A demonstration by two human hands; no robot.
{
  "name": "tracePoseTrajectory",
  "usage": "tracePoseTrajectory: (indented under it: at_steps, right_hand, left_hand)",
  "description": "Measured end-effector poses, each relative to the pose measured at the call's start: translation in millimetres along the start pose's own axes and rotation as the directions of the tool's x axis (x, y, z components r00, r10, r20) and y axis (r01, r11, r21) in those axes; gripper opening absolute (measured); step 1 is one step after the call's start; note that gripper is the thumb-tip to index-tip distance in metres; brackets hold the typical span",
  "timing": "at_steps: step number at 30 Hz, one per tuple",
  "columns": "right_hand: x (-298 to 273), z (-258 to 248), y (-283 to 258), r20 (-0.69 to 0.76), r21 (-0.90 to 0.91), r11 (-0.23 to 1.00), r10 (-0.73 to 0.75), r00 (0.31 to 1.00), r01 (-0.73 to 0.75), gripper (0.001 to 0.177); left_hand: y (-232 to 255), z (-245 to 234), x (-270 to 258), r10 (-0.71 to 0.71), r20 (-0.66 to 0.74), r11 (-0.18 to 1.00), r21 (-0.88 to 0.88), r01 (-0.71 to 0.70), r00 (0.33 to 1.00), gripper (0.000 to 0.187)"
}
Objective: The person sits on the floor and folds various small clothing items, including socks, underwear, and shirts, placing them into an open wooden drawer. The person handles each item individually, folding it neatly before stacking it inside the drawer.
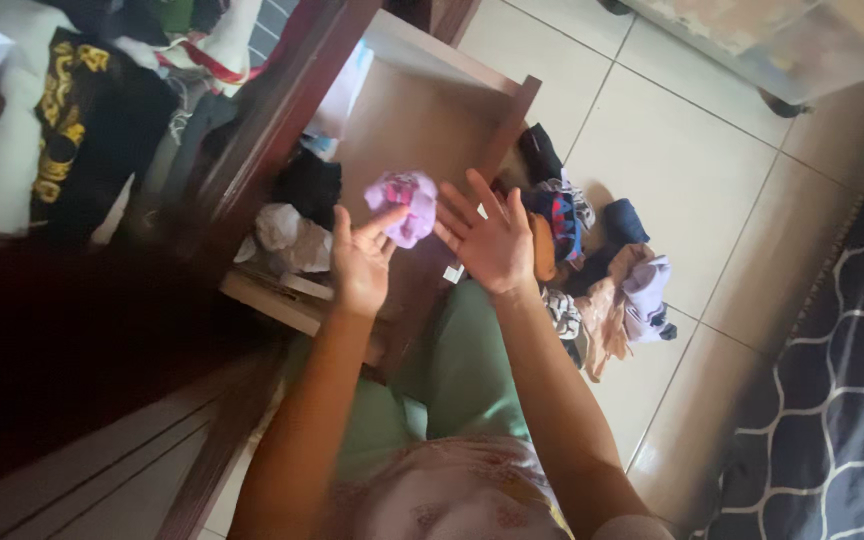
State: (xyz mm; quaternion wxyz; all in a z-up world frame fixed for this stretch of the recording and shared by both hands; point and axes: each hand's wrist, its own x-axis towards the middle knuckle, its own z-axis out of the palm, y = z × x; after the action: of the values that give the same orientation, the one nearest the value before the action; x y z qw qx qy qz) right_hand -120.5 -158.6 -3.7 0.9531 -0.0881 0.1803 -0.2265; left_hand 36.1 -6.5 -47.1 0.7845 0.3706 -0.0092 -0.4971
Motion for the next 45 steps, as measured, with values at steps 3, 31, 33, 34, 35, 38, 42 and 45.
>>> tracePoseTrajectory:
  at_steps: [3, 31, 33, 34, 35, 38, 42, 45]
  right_hand:
    - [6.2, 4.5, 11.3, 0.01, -0.022, 1.0, 0.02, 1.0, -0.019, 0.069]
    - [-49.3, 52.9, 67.4, 0.056, -0.02, 0.999, -0.04, 0.998, 0.041, 0.069]
    - [-61.4, 55.5, 63.3, 0.045, -0.033, 0.998, -0.045, 0.998, 0.047, 0.071]
    - [-67.5, 56.4, 60.2, 0.045, -0.041, 0.998, -0.055, 0.997, 0.057, 0.072]
    - [-73.9, 57.0, 56.5, 0.058, -0.057, 0.996, -0.066, 0.996, 0.069, 0.072]
    - [-100.2, 55.3, 45.2, 0.092, -0.059, 0.996, -0.068, 0.993, 0.074, 0.072]
    - [-141.2, 50.1, 33.5, 0.114, -0.007, 1.0, -0.014, 0.993, 0.015, 0.07]
    - [-172.6, 43.5, 26.8, 0.143, -0.029, 1.0, 0.015, 0.99, -0.011, 0.07]
  left_hand:
    - [15.8, -17.0, 5.5, -0.014, -0.078, 1.0, -0.007, 0.014, 0.997, 0.091]
    - [45.3, -15.0, -63.4, -0.119, 0.1, 0.936, -0.32, 0.145, 0.988, 0.082]
    - [40.3, -7.1, -73.5, -0.119, 0.114, 0.926, -0.347, 0.152, 0.986, 0.08]
    - [36.6, -1.8, -78.3, -0.115, 0.127, 0.918, -0.364, 0.155, 0.985, 0.08]
    - [32.1, 4.3, -83.5, -0.112, 0.141, 0.911, -0.381, 0.158, 0.984, 0.079]
    - [11.8, 24.8, -110.7, -0.106, 0.126, 0.923, -0.357, 0.145, 0.986, 0.081]
    - [-22.7, 52.6, -156.9, -0.068, 0.165, 0.889, -0.438, 0.135, 0.984, 0.082]
    - [-48.2, 65.2, -187.6, -0.055, 0.17, 0.896, -0.426, 0.123, 0.984, 0.082]
